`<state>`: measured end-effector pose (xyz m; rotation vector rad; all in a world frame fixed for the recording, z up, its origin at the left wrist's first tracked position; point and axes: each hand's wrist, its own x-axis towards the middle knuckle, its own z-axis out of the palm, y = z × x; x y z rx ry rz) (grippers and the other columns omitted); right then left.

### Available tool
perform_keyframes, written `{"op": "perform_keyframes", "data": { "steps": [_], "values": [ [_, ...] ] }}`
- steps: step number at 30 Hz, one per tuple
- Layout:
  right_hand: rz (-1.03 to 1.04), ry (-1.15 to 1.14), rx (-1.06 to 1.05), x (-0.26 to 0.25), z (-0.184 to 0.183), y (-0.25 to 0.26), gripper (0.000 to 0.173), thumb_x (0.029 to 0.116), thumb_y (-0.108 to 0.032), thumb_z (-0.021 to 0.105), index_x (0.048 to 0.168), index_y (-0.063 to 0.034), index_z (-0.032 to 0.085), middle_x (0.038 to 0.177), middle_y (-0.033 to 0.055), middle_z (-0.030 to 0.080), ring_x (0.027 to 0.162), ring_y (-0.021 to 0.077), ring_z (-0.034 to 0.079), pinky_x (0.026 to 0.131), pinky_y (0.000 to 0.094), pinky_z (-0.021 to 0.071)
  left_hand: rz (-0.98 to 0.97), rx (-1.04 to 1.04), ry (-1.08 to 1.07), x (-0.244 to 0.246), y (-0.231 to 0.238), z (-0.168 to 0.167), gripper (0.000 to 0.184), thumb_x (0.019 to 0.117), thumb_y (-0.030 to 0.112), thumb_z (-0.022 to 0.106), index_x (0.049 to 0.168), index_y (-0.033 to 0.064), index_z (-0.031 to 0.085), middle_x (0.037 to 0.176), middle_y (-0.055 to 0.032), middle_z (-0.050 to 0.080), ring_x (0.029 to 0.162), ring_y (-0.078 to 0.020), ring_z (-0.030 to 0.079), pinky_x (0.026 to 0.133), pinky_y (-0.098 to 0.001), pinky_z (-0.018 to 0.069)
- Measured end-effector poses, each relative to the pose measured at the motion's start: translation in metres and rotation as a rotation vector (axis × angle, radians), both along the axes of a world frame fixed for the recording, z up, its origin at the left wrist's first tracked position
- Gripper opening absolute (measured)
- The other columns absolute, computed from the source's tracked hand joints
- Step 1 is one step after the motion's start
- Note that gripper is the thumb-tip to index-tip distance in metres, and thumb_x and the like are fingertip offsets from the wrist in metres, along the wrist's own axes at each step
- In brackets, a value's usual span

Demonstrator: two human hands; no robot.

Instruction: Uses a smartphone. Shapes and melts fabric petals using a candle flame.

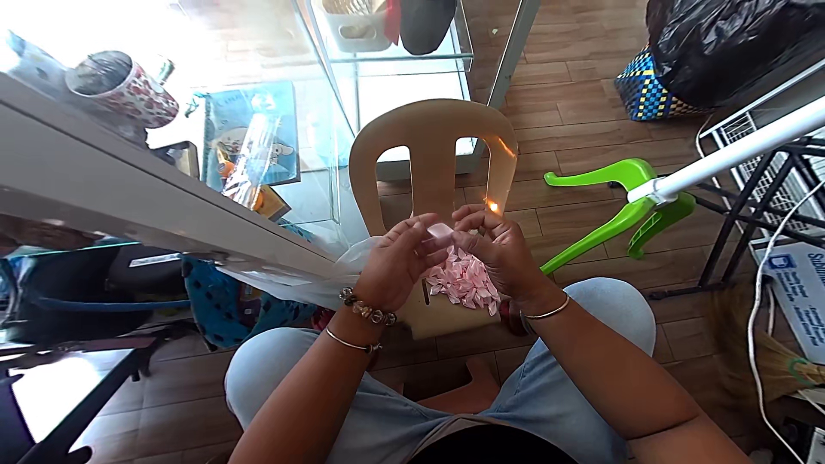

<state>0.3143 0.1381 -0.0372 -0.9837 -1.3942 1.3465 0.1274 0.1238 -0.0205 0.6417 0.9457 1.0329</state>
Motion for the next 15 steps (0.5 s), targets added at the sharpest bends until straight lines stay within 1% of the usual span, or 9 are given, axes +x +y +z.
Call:
{"op": "perform_keyframes", "data": {
  "steps": [1, 3, 5, 7, 11, 13, 15],
  "values": [
    [-0.010, 0.031, -0.019, -0.001, -0.001, 0.000, 0.003, 0.0945, -0.012, 0.067, 0.094, -0.0098, 0.069, 0.128, 0.0026, 0.058, 0.106, 0.0090, 0.059, 0.079, 0.0226, 0.0545, -0.004, 0.011, 0.018, 0.003, -0.001, -0.003, 0.024, 0.1098, 0.016, 0.044, 0.124, 0.0119, 0.062, 0.106, -0.0039, 0.072, 0.088, -0.0126, 0.072, 0.080, -0.0293, 0.0607],
    [-0.022, 0.068, -0.055, -0.003, -0.002, -0.001, 0.003, 0.0954, -0.010, 0.066, 0.094, -0.0101, 0.069, 0.126, 0.0019, 0.059, 0.108, 0.0085, 0.059, 0.082, 0.0232, 0.0548, -0.011, 0.053, 0.049, 0.009, -0.003, -0.007, 0.014, 0.1053, 0.007, 0.053, 0.114, 0.0121, 0.062, 0.103, -0.0019, 0.072, 0.088, -0.0113, 0.072, 0.081, -0.0289, 0.0607],
    [-0.029, 0.079, -0.072, -0.005, -0.003, -0.001, 0.003, 0.0960, -0.010, 0.066, 0.095, -0.0103, 0.069, 0.125, 0.0015, 0.059, 0.106, 0.0081, 0.060, 0.083, 0.0233, 0.0547, 0.012, 0.069, 0.035, 0.014, -0.004, -0.008, 0.012, 0.1021, 0.003, 0.057, 0.108, 0.0112, 0.064, 0.099, -0.0017, 0.073, 0.086, -0.0110, 0.072, 0.079, -0.0284, 0.0612],
    [-0.035, 0.094, -0.081, -0.005, -0.003, -0.002, 0.003, 0.0959, -0.010, 0.067, 0.094, -0.0106, 0.069, 0.123, 0.0011, 0.060, 0.105, 0.0075, 0.060, 0.082, 0.0228, 0.0547, 0.027, 0.072, 0.033, 0.015, -0.004, -0.008, 0.012, 0.1010, 0.002, 0.059, 0.106, 0.0111, 0.066, 0.097, -0.0015, 0.073, 0.085, -0.0106, 0.072, 0.078, -0.0284, 0.0612],
    [-0.031, 0.098, -0.090, -0.005, -0.002, -0.002, 0.003, 0.0955, -0.010, 0.067, 0.094, -0.0105, 0.070, 0.124, 0.0014, 0.060, 0.106, 0.0078, 0.060, 0.082, 0.0227, 0.0548, 0.047, 0.081, 0.007, 0.016, -0.005, -0.009, 0.013, 0.1010, 0.003, 0.060, 0.106, 0.0111, 0.069, 0.097, -0.0013, 0.073, 0.083, -0.0103, 0.071, 0.077, -0.0274, 0.0611],
    [-0.028, 0.077, -0.066, -0.004, -0.001, -0.002, 0.003, 0.0951, -0.010, 0.068, 0.094, -0.0100, 0.070, 0.125, 0.0019, 0.060, 0.106, 0.0081, 0.060, 0.082, 0.0225, 0.0548, 0.057, 0.088, 0.013, 0.016, -0.005, -0.009, 0.013, 0.1014, 0.004, 0.059, 0.105, 0.0114, 0.069, 0.096, -0.0013, 0.073, 0.082, -0.0099, 0.071, 0.076, -0.0269, 0.0612],
    [-0.029, 0.024, -0.006, -0.004, 0.000, -0.002, 0.001, 0.0944, -0.010, 0.069, 0.095, -0.0096, 0.070, 0.127, 0.0026, 0.058, 0.105, 0.0075, 0.060, 0.079, 0.0207, 0.0552, 0.056, 0.102, 0.025, 0.016, -0.005, -0.010, 0.013, 0.1025, 0.005, 0.058, 0.106, 0.0115, 0.068, 0.096, -0.0012, 0.073, 0.082, -0.0095, 0.071, 0.076, -0.0263, 0.0608]
  ]
}}
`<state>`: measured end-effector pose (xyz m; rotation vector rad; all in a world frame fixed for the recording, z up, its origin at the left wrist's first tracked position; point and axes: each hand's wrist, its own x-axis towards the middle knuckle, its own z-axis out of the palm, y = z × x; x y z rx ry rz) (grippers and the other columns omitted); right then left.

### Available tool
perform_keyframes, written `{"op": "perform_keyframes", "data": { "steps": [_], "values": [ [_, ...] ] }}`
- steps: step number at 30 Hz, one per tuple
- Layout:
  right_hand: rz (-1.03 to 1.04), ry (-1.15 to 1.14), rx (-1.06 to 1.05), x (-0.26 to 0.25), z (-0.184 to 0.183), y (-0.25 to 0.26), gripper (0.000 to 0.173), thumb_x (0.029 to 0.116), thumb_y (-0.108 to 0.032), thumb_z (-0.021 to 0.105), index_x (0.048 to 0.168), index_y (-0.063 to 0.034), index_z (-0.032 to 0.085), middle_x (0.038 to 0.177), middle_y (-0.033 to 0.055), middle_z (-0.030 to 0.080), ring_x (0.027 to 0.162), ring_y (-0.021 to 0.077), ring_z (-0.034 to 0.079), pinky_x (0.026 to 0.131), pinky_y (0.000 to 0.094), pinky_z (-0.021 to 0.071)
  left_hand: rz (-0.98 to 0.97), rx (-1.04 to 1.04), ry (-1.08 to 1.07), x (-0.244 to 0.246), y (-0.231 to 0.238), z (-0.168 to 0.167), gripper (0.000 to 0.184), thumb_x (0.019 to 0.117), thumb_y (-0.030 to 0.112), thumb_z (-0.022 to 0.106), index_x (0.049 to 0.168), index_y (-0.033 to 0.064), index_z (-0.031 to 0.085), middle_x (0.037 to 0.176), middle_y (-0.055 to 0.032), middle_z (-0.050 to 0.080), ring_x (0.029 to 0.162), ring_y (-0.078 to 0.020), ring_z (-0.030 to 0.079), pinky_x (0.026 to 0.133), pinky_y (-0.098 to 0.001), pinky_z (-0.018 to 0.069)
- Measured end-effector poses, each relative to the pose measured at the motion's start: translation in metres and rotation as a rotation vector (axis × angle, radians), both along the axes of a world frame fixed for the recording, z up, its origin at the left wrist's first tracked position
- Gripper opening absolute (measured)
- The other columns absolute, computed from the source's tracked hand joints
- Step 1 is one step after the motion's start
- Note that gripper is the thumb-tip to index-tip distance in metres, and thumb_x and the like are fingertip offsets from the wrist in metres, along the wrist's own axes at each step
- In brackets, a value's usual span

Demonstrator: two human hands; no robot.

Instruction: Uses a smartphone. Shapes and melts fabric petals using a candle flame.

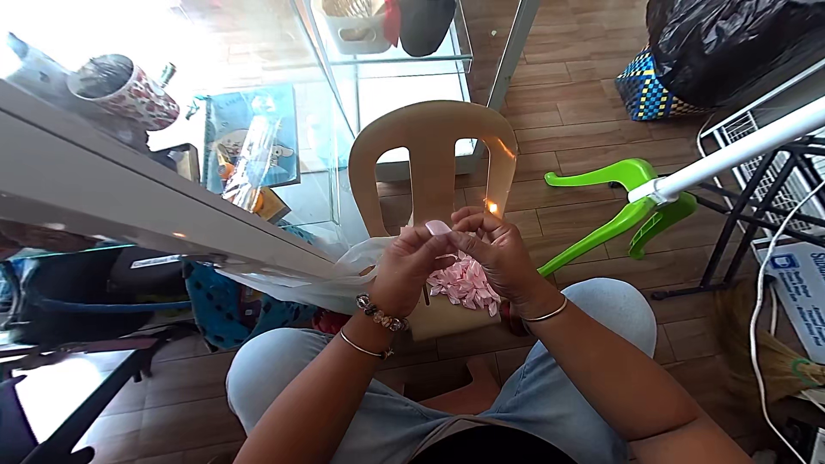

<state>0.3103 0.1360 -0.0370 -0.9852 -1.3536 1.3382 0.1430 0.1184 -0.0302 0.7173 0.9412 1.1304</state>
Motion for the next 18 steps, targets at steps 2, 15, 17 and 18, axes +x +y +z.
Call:
{"op": "perform_keyframes", "data": {
  "steps": [2, 15, 17, 18],
  "values": [
    [-0.017, -0.085, 0.111, -0.0002, 0.0005, 0.0003, 0.005, 0.0934, -0.009, 0.071, 0.098, -0.0077, 0.070, 0.130, 0.0048, 0.057, 0.101, 0.0073, 0.062, 0.074, 0.0193, 0.0557, -0.009, 0.019, 0.006, -0.0015, 0.0004, -0.0001, 0.012, 0.1031, 0.005, 0.056, 0.106, 0.0117, 0.066, 0.096, -0.0012, 0.073, 0.082, -0.0091, 0.072, 0.076, -0.0255, 0.0606],
    [-0.125, -0.359, 0.577, 0.0012, -0.0029, 0.0049, 0.010, 0.0921, -0.012, 0.074, 0.099, -0.0047, 0.074, 0.126, 0.0122, 0.058, 0.116, 0.0163, 0.057, 0.097, 0.0283, 0.0503, 0.027, 0.031, 0.047, -0.0009, -0.0001, 0.0039, 0.012, 0.1016, 0.003, 0.059, 0.106, 0.0114, 0.067, 0.097, -0.0011, 0.074, 0.084, -0.0097, 0.072, 0.077, -0.0266, 0.0611],
    [-0.150, -0.380, 0.620, -0.0007, -0.0049, 0.0043, 0.010, 0.0928, -0.012, 0.073, 0.098, -0.0039, 0.076, 0.125, 0.0145, 0.059, 0.114, 0.0186, 0.057, 0.096, 0.0292, 0.0505, 0.031, 0.015, 0.032, -0.0007, 0.0006, 0.0056, 0.011, 0.1021, 0.003, 0.058, 0.105, 0.0104, 0.067, 0.096, -0.0018, 0.074, 0.084, -0.0106, 0.073, 0.078, -0.0274, 0.0612],
    [-0.157, -0.399, 0.647, -0.0011, -0.0064, 0.0043, 0.010, 0.0933, -0.012, 0.072, 0.099, -0.0040, 0.076, 0.126, 0.0159, 0.060, 0.113, 0.0198, 0.058, 0.096, 0.0299, 0.0510, 0.030, -0.002, 0.028, -0.0011, 0.0010, 0.0073, 0.011, 0.1028, 0.004, 0.057, 0.104, 0.0104, 0.066, 0.095, -0.0017, 0.073, 0.083, -0.0106, 0.072, 0.078, -0.0273, 0.0610]
  ]
}}
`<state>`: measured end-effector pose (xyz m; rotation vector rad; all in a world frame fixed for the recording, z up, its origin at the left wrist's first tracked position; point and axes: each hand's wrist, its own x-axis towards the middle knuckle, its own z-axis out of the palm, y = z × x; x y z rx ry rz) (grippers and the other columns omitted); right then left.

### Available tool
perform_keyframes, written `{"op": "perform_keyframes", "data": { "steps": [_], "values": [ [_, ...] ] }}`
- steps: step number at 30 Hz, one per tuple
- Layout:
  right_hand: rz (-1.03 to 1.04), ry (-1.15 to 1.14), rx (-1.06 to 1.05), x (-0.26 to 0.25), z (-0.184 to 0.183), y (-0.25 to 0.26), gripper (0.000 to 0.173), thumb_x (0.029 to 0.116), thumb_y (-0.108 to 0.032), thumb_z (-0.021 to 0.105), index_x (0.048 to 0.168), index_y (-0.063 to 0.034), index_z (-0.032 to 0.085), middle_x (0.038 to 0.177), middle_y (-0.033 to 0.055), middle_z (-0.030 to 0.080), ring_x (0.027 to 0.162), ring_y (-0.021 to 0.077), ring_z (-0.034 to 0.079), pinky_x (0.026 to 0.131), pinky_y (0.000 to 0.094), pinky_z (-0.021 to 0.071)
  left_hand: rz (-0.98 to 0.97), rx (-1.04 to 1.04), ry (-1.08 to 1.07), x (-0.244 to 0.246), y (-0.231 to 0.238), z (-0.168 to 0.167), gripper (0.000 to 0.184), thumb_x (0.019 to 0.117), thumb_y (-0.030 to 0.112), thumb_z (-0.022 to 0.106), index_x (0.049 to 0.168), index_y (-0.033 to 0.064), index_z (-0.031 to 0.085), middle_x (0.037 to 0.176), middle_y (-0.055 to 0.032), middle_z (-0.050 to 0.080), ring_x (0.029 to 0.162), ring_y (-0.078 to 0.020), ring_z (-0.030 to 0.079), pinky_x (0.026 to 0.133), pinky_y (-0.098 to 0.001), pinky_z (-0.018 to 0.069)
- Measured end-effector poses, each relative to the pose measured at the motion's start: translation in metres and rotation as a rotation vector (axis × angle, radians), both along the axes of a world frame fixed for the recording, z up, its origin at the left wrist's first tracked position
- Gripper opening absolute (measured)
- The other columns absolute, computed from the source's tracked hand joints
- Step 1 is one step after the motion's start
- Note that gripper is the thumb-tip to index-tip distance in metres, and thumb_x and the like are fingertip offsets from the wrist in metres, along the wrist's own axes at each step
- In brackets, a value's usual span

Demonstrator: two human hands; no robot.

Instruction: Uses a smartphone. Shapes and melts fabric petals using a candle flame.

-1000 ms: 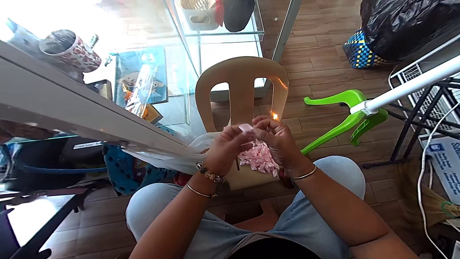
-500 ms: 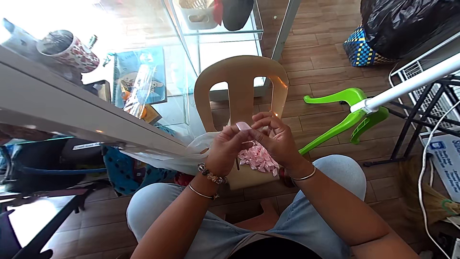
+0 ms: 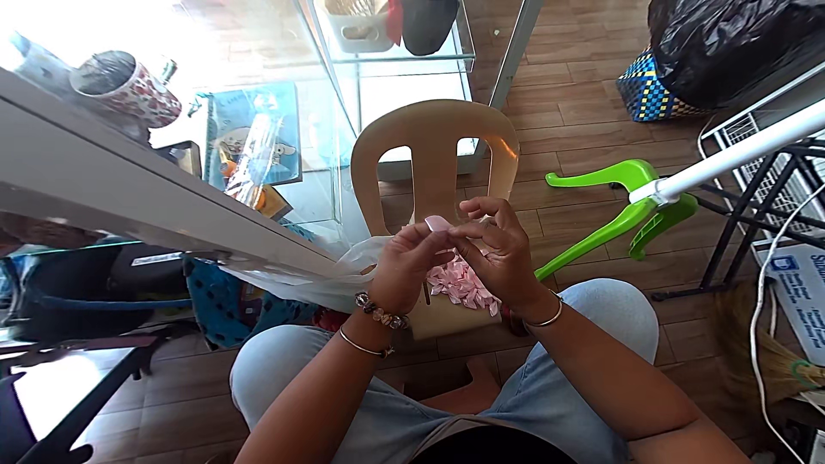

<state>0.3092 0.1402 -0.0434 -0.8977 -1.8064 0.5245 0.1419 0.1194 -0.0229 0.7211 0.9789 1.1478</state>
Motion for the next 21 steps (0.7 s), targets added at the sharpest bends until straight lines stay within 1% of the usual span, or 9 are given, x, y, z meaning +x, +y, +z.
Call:
{"op": "perform_keyframes", "data": {
  "steps": [3, 6, 9, 11, 13, 16, 17, 19, 21],
  "values": [
    [-0.008, -0.094, 0.067, 0.001, -0.004, 0.001, 0.014, 0.0946, -0.014, 0.071, 0.102, -0.0061, 0.079, 0.130, 0.0191, 0.061, 0.115, 0.0260, 0.058, 0.096, 0.0371, 0.0490, -0.017, -0.051, 0.006, -0.003, 0.002, 0.005, 0.012, 0.1041, 0.007, 0.056, 0.101, 0.0095, 0.067, 0.089, -0.0014, 0.073, 0.078, -0.0090, 0.071, 0.074, -0.0253, 0.0608],
    [-0.032, -0.177, 0.106, 0.002, -0.007, 0.002, 0.016, 0.0956, -0.019, 0.069, 0.104, -0.0103, 0.080, 0.133, 0.0194, 0.060, 0.120, 0.0308, 0.056, 0.100, 0.0438, 0.0472, -0.042, -0.072, 0.037, -0.007, 0.002, 0.004, 0.011, 0.1034, 0.007, 0.057, 0.102, 0.0082, 0.068, 0.089, -0.0022, 0.073, 0.078, -0.0099, 0.072, 0.075, -0.0264, 0.0615],
    [-0.060, -0.294, 0.169, 0.004, -0.009, 0.001, 0.022, 0.0966, -0.021, 0.066, 0.112, -0.0120, 0.079, 0.134, 0.0198, 0.060, 0.125, 0.0362, 0.053, 0.103, 0.0494, 0.0445, -0.048, -0.048, 0.086, -0.009, 0.002, 0.002, 0.010, 0.0988, 0.001, 0.063, 0.104, 0.0068, 0.068, 0.092, -0.0018, 0.073, 0.079, -0.0105, 0.072, 0.077, -0.0276, 0.0617],
    [-0.088, -0.386, 0.240, 0.004, -0.011, -0.001, 0.023, 0.0959, -0.021, 0.064, 0.111, -0.0118, 0.079, 0.134, 0.0204, 0.061, 0.126, 0.0397, 0.054, 0.103, 0.0533, 0.0440, -0.036, -0.030, 0.133, -0.008, 0.001, 0.002, 0.013, 0.0952, -0.001, 0.067, 0.105, 0.0069, 0.068, 0.092, -0.0007, 0.073, 0.079, -0.0095, 0.072, 0.076, -0.0273, 0.0618],
    [-0.109, -0.442, 0.293, 0.003, -0.012, -0.002, 0.020, 0.0941, -0.020, 0.065, 0.107, -0.0120, 0.078, 0.133, 0.0195, 0.062, 0.124, 0.0397, 0.056, 0.098, 0.0544, 0.0455, -0.009, -0.034, 0.155, -0.005, 0.001, 0.003, 0.010, 0.0955, 0.003, 0.068, 0.104, 0.0068, 0.068, 0.091, -0.0010, 0.074, 0.078, -0.0096, 0.072, 0.075, -0.0269, 0.0617],
    [-0.092, -0.410, 0.248, 0.003, -0.011, -0.003, 0.024, 0.0962, -0.019, 0.062, 0.113, -0.0127, 0.078, 0.135, 0.0189, 0.061, 0.125, 0.0391, 0.055, 0.099, 0.0556, 0.0446, 0.013, -0.038, 0.127, -0.004, 0.003, 0.004, 0.005, 0.1003, 0.008, 0.063, 0.102, 0.0070, 0.068, 0.090, -0.0016, 0.074, 0.077, -0.0100, 0.072, 0.074, -0.0263, 0.0615],
    [-0.059, -0.335, 0.166, 0.004, -0.009, -0.003, 0.025, 0.0979, -0.019, 0.060, 0.114, -0.0120, 0.077, 0.137, 0.0196, 0.059, 0.127, 0.0382, 0.054, 0.103, 0.0553, 0.0434, 0.015, -0.032, 0.122, -0.004, 0.004, 0.005, 0.006, 0.1010, 0.008, 0.062, 0.102, 0.0074, 0.068, 0.089, -0.0018, 0.074, 0.077, -0.0101, 0.072, 0.074, -0.0262, 0.0615],
    [0.009, -0.111, -0.050, 0.005, -0.004, -0.004, 0.025, 0.0994, -0.019, 0.058, 0.113, -0.0086, 0.077, 0.142, 0.0189, 0.054, 0.127, 0.0300, 0.052, 0.105, 0.0456, 0.0437, 0.009, -0.005, 0.135, -0.005, 0.004, 0.005, 0.006, 0.1011, 0.008, 0.062, 0.101, 0.0087, 0.068, 0.091, -0.0017, 0.074, 0.079, -0.0103, 0.073, 0.075, -0.0268, 0.0617],
    [0.033, 0.064, -0.247, 0.007, 0.003, -0.007, 0.025, 0.0983, -0.019, 0.061, 0.115, -0.0042, 0.073, 0.144, 0.0141, 0.051, 0.121, 0.0183, 0.056, 0.097, 0.0317, 0.0513, 0.003, 0.026, 0.166, -0.004, 0.004, 0.005, 0.005, 0.0993, 0.007, 0.065, 0.100, 0.0093, 0.069, 0.092, -0.0012, 0.074, 0.079, -0.0104, 0.073, 0.074, -0.0270, 0.0619]
  ]
}}
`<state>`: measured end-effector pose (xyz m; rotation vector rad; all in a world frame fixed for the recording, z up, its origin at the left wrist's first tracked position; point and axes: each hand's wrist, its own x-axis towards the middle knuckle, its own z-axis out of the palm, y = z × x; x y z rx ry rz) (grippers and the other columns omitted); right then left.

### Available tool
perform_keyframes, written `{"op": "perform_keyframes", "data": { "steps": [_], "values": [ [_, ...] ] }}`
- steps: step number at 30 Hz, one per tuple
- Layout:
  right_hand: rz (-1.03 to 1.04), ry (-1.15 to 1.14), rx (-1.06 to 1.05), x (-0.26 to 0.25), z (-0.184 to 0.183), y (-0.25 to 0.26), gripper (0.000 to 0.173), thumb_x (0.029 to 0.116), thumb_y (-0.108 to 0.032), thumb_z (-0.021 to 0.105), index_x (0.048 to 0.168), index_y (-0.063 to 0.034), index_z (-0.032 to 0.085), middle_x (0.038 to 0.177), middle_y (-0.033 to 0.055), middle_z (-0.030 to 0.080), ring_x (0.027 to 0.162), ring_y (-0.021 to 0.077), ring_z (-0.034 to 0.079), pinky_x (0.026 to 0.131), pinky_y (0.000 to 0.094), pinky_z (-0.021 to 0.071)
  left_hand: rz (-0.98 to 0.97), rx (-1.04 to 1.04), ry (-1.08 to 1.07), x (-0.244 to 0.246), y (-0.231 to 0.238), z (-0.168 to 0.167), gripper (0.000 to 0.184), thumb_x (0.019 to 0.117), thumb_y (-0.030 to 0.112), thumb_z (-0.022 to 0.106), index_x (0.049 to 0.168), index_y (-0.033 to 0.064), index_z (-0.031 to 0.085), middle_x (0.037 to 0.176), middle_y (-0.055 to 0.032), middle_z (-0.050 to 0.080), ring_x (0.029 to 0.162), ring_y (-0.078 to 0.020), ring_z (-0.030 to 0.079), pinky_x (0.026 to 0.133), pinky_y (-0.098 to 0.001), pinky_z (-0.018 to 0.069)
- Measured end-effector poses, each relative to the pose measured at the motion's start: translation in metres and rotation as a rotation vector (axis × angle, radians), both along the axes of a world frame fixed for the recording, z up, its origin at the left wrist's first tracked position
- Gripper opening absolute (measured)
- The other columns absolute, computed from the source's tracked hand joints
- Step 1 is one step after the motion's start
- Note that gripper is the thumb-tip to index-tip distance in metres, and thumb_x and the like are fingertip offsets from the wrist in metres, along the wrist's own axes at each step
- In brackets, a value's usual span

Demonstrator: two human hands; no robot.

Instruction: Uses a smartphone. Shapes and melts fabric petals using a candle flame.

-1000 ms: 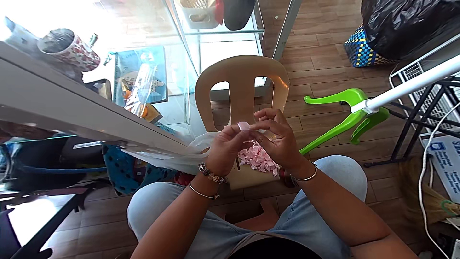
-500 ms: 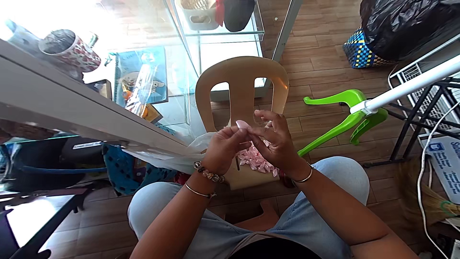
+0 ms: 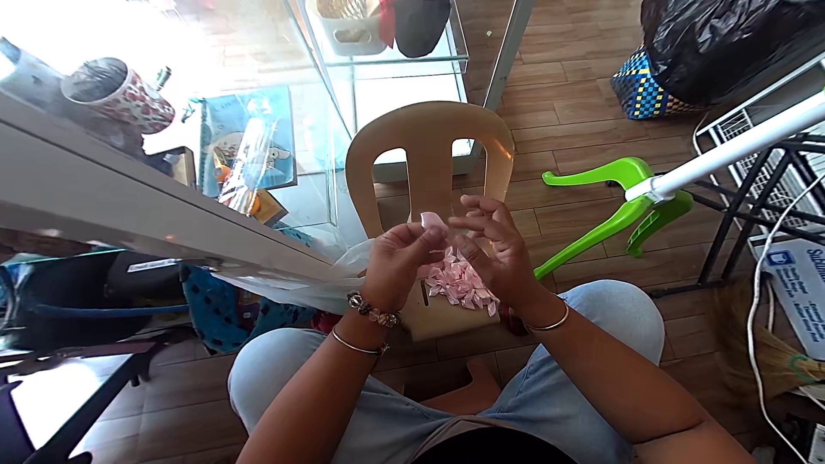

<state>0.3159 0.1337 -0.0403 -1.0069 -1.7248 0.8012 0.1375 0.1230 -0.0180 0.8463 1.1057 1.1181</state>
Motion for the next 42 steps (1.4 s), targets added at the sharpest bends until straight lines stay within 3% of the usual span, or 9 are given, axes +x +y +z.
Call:
{"op": "perform_keyframes", "data": {
  "steps": [2, 5, 9, 14, 19, 24, 34, 38, 42],
  "values": [
    [0.003, 0.101, -0.158, -0.001, 0.004, -0.002, 0.027, 0.0963, -0.018, 0.066, 0.118, -0.0037, 0.071, 0.145, 0.0096, 0.051, 0.109, 0.0112, 0.061, 0.080, 0.0226, 0.0547, -0.014, 0.028, 0.030, 0.000, -0.001, -0.001, 0.004, 0.0981, 0.007, 0.067, 0.100, 0.0091, 0.069, 0.092, -0.0005, 0.074, 0.078, -0.0097, 0.073, 0.074, -0.0273, 0.0622],
    [0.017, 0.191, -0.324, -0.002, 0.003, -0.004, 0.024, 0.0946, -0.016, 0.070, 0.117, -0.0057, 0.072, 0.143, 0.0078, 0.052, 0.107, 0.0110, 0.064, 0.075, 0.0229, 0.0590, -0.040, 0.071, 0.052, 0.001, -0.002, -0.002, 0.005, 0.0970, 0.004, 0.067, 0.100, 0.0081, 0.069, 0.089, -0.0001, 0.074, 0.076, -0.0092, 0.072, 0.072, -0.0270, 0.0622],
    [0.044, 0.287, -0.447, -0.001, 0.003, -0.004, 0.015, 0.0960, -0.018, 0.070, 0.107, -0.0088, 0.074, 0.136, 0.0038, 0.057, 0.117, 0.0100, 0.059, 0.084, 0.0234, 0.0566, -0.054, 0.123, 0.109, 0.001, -0.002, -0.003, 0.006, 0.0965, 0.002, 0.067, 0.099, 0.0069, 0.069, 0.088, -0.0004, 0.073, 0.075, -0.0089, 0.071, 0.071, -0.0264, 0.0619],
    [0.059, 0.380, -0.552, 0.001, 0.004, -0.004, 0.005, 0.0958, -0.015, 0.070, 0.096, -0.0105, 0.072, 0.127, 0.0010, 0.060, 0.102, 0.0077, 0.061, 0.081, 0.0239, 0.0545, -0.080, 0.190, 0.208, 0.001, -0.002, -0.005, 0.006, 0.0958, 0.002, 0.068, 0.101, 0.0050, 0.069, 0.088, -0.0002, 0.074, 0.074, -0.0072, 0.071, 0.070, -0.0246, 0.0615],
    [0.188, 0.618, -0.856, 0.005, 0.014, -0.001, 0.010, 0.0993, -0.005, 0.061, 0.098, -0.0090, 0.069, 0.108, 0.0019, 0.067, 0.085, 0.0078, 0.063, 0.074, 0.0241, 0.0561, -0.131, 0.380, 0.269, -0.004, 0.002, -0.012, 0.010, 0.0946, 0.000, 0.068, 0.100, 0.0068, 0.071, 0.090, 0.0022, 0.071, 0.075, -0.0042, 0.067, 0.071, -0.0215, 0.0589],
    [0.319, 0.780, -1.148, 0.009, 0.016, 0.001, 0.013, 0.1022, -0.007, 0.053, 0.102, -0.0064, 0.066, 0.097, 0.0065, 0.070, 0.087, 0.0147, 0.069, 0.080, 0.0319, 0.0593, -0.191, 0.572, 0.243, -0.010, 0.006, -0.020, 0.011, 0.0894, -0.006, 0.070, 0.095, 0.0029, 0.072, 0.109, -0.0032, 0.066, 0.092, -0.0078, 0.067, 0.079, -0.0229, 0.0597],
    [0.595, 0.829, -1.220, 0.013, 0.004, -0.002, 0.008, 0.0973, -0.012, 0.064, 0.104, -0.0150, 0.069, 0.101, 0.0039, 0.071, 0.092, 0.0142, 0.070, 0.079, 0.0309, 0.0589, -0.458, 0.489, 0.048, -0.014, 0.010, -0.020, 0.006, 0.0968, 0.011, 0.068, 0.097, 0.0070, 0.072, 0.123, -0.0012, 0.065, 0.101, -0.0065, 0.065, 0.083, -0.0221, 0.0571],
    [0.437, 0.796, -1.165, 0.012, 0.009, -0.005, 0.011, 0.0981, -0.006, 0.061, 0.090, -0.0128, 0.064, 0.094, 0.0037, 0.071, 0.083, 0.0114, 0.069, 0.074, 0.0267, 0.0576, -0.396, 0.462, 0.029, -0.012, 0.009, -0.016, 0.007, 0.0937, 0.005, 0.069, 0.092, 0.0119, 0.068, 0.118, 0.0021, 0.063, 0.093, -0.0033, 0.063, 0.077, -0.0184, 0.0554],
    [0.245, 0.597, -0.829, 0.012, 0.016, -0.004, 0.004, 0.1011, -0.016, 0.061, 0.098, -0.0158, 0.063, 0.091, -0.0018, 0.063, 0.078, 0.0047, 0.059, 0.069, 0.0200, 0.0508, -0.224, 0.359, -0.063, -0.001, 0.009, -0.020, 0.012, 0.0954, 0.009, 0.069, 0.096, 0.0207, 0.070, 0.110, 0.0077, 0.065, 0.098, -0.0016, 0.062, 0.080, -0.0175, 0.0545]
  ]
}}
